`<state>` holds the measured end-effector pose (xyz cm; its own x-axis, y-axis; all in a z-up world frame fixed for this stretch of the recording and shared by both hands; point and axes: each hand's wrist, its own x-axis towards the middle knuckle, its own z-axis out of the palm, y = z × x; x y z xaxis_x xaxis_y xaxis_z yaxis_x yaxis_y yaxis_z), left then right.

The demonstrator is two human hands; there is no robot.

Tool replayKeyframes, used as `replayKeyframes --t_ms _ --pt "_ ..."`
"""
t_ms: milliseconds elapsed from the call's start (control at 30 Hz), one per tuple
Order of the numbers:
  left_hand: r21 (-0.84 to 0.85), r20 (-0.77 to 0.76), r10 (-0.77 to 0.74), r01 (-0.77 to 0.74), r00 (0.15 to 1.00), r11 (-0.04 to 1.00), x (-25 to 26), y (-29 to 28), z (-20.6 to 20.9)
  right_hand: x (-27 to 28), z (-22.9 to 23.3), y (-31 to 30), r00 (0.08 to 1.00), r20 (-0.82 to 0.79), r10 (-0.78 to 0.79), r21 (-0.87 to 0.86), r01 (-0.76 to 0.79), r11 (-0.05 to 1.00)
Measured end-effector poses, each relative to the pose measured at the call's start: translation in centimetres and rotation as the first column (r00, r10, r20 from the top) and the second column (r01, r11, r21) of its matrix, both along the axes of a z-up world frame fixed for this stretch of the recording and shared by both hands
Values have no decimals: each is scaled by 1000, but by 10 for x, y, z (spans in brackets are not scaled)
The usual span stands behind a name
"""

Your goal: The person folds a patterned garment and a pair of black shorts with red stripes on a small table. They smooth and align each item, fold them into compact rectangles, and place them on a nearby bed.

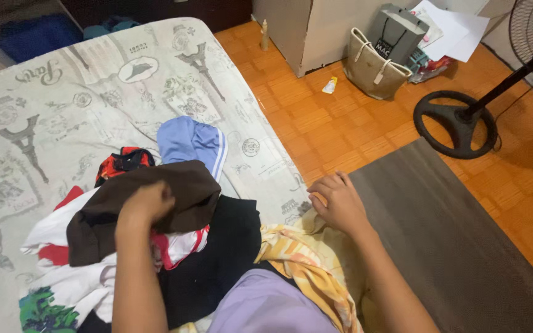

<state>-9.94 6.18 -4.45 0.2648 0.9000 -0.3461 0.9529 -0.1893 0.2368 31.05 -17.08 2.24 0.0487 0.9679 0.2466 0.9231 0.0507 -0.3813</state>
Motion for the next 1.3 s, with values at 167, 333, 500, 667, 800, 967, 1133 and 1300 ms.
replayKeyframes --t_ms 167,333,500,667,800,967,1133,1300 --pt "322 298 41 -141 954 936 70 83 -33 3 0 2 999 -31 -11 -9 11 1000" --pt "32 111 309 -314 945 949 110 93 -130 4 -2 6 1000 -22 -15 -15 14 1000" --pt "0 118 -68 68 991 998 127 91 -119 6 -4 2 998 -54 -12 -14 11 1000" --pt "-163 200 -429 461 881 872 115 45 32 2 -6 4 1000 -4 -15 -50 14 999" --pt "-274 809 -134 570 572 775 99 5 161 -6 0 3 997 70 -16 -127 25 992" --pt "-23 979 -101 586 178 810 137 -27 227 -35 21 0 711 -654 258 147 -215 965" --pt "-44 762 -570 903 307 428 206 -77 210 -44 39 -11 309 -911 273 328 141 934" --pt "-88 963 -156 800 222 594 189 -73 155 17 80 -52 555 -825 -111 352 656 668"
